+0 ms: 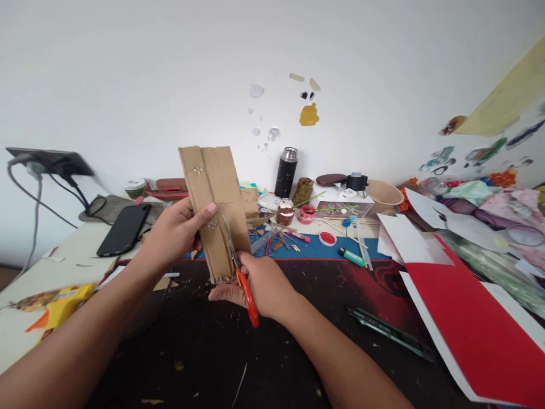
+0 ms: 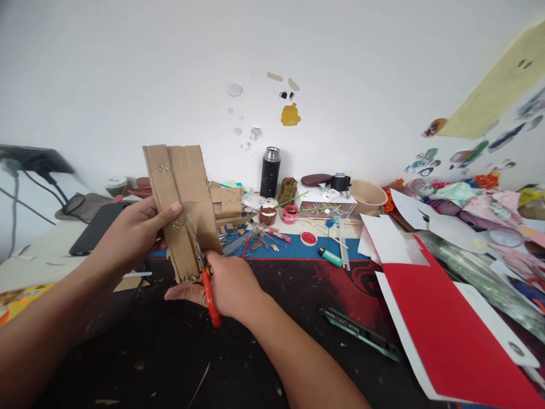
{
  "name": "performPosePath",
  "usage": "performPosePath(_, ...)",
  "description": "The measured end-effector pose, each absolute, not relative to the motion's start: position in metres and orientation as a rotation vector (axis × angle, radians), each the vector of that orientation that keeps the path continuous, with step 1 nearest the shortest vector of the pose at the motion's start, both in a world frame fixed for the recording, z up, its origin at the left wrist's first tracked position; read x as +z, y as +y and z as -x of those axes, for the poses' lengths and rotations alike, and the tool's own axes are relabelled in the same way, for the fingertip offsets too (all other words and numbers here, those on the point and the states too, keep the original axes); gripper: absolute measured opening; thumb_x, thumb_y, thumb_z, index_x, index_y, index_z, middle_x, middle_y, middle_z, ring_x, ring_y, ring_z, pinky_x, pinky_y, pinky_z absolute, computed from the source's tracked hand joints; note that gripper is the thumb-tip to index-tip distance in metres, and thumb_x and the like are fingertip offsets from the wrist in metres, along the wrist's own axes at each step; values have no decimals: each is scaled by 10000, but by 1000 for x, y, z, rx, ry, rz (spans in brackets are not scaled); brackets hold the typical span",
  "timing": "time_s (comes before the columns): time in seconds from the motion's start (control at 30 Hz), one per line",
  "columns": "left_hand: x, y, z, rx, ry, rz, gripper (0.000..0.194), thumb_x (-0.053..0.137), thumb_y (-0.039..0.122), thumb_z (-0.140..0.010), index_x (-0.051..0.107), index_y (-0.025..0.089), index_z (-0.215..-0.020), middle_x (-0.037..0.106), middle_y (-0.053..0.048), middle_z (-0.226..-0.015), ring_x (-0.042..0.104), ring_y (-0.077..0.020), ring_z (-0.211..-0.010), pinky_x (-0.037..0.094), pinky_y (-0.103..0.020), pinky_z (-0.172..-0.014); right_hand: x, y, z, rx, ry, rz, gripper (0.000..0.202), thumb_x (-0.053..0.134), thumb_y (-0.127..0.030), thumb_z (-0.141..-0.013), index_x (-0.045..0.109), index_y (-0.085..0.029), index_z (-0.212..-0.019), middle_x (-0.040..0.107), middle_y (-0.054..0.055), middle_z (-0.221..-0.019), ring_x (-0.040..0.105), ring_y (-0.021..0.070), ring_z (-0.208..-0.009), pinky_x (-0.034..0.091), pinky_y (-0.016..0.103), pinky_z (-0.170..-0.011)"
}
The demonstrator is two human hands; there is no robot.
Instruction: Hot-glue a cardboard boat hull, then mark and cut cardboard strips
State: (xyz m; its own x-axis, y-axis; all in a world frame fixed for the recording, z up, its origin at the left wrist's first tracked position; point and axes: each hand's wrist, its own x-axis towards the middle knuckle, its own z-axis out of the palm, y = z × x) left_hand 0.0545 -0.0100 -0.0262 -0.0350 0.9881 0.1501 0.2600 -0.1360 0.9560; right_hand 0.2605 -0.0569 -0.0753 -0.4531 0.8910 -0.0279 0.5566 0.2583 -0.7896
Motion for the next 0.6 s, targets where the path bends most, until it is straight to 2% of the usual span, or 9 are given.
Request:
performPosePath(0.23, -25, -12, -55, 1174, 1451, -1565, 663, 755, 857, -817, 704, 214, -967, 649, 0, -692, 526, -161, -473, 422, -279, -401, -78, -59, -257, 940, -2139, 1399, 532, 891, -699, -900, 684, -218, -995, 771, 50, -838, 764, 246, -784, 442, 288, -647)
performPosePath(0.33, -31, -12, -56, 1163, 1405, -1506, 679, 772, 864, -798, 689, 216, -982, 619, 15, -674, 500, -152, -466, 413, -268, -394, -80, -60, -255, 862, -2165, 1437, 559, 849, -738, -919, 698, -209, -1016, 754, 53, -828, 740, 238, -766, 422, 294, -641)
performPosePath(0.6, -43, -7, -52, 1124, 1400, -1560, 649, 749, 849, -846, 699, 222, -1007, 626, 13, -687, 521, -163, -501, 437, -264, -405, -80, -61, -256, 873, -2164, 1460, 575, 774, -773, -960, 722, -207, -1043, 788, 92, -903, 762, 259, -817, 471, 308, -683)
